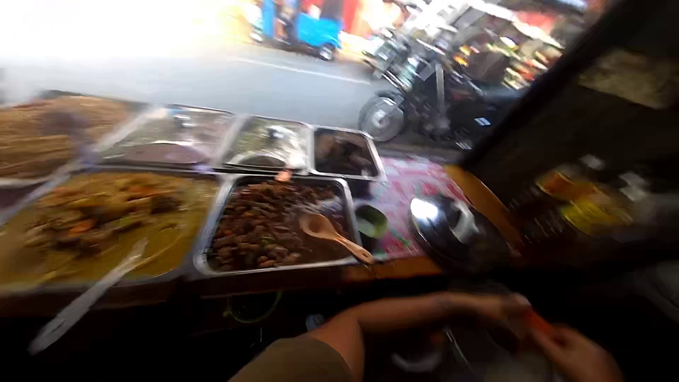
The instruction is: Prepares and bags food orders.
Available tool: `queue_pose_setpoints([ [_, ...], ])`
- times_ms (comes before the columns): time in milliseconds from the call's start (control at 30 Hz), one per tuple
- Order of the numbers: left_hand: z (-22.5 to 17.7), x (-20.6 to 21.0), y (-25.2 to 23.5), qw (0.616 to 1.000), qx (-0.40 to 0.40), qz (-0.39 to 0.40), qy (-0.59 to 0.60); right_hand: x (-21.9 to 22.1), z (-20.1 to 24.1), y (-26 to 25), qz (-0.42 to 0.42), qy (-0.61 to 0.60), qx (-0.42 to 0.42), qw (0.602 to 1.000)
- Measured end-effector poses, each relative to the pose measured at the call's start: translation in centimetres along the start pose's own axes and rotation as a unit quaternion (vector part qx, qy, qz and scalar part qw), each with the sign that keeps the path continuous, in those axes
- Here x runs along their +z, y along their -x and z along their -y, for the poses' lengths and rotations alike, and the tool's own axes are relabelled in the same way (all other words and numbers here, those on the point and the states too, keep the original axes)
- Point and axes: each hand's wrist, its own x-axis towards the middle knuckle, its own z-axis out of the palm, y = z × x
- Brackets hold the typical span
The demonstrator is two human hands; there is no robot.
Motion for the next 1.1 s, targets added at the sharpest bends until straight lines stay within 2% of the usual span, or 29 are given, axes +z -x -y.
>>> queue_pose_setpoints([
  [100,2.1,-0.4,-2.1,0.998,-0.022,0.039,0.041,1.1,-3.8,-3.7,-0.023,-0.124,0.049,0.991],
  [167,3.5,-0.3,-3.9,0.992,-0.07,0.052,0.089,2.4,-7.1,-5.8,-0.044,-0.213,0.105,0.97],
  [200,4.1,-0.2,-4.4,0.989,-0.07,0.058,0.119,3.0,-8.0,-6.2,-0.051,-0.262,0.134,0.954],
  [267,4.9,0.3,-4.5,0.983,-0.065,0.038,0.165,4.1,-9.0,-6.3,-0.081,-0.368,0.178,0.909],
  [333,5.8,1.4,-4.2,0.982,-0.065,-0.034,0.172,4.8,-9.1,-5.8,-0.12,-0.472,0.21,0.848],
  [433,7.9,3.1,-3.9,0.989,-0.029,-0.12,0.077,5.3,-9.5,-5.5,-0.163,-0.588,0.238,0.756],
  [500,8.3,4.0,-3.4,0.995,-0.012,-0.102,0.006,5.6,-9.7,-5.3,-0.182,-0.638,0.241,0.709],
  [567,8.2,5.0,-3.1,0.998,-0.012,-0.062,-0.007,5.6,-9.4,-5.0,-0.206,-0.654,0.24,0.687],
  [633,8.0,6.2,-2.8,0.998,0.01,-0.05,0.025,5.7,-8.6,-4.5,-0.238,-0.632,0.231,0.7],
  [667,7.8,6.8,-2.7,0.996,0.035,-0.058,0.054,5.8,-8.3,-4.3,-0.254,-0.597,0.223,0.728],
  [767,6.5,7.4,-2.8,0.986,0.093,-0.071,0.118,5.9,-8.1,-3.6,-0.26,-0.378,0.187,0.869],
  [833,6.0,6.8,-3.5,0.986,0.097,-0.051,0.122,5.6,-7.9,-3.1,-0.246,-0.21,0.158,0.933],
  [933,5.4,5.1,-4.8,1.0,0.01,-0.003,0.008,5.7,-7.4,-2.9,-0.206,-0.025,0.142,0.968],
  [1033,5.6,4.3,-5.9,0.993,-0.054,0.029,-0.105,6.4,-7.0,-2.9,-0.162,0.099,0.138,0.972],
  [1100,5.6,4.2,-6.3,0.986,-0.066,0.034,-0.152,6.9,-6.8,-3.1,-0.148,0.145,0.132,0.969],
])
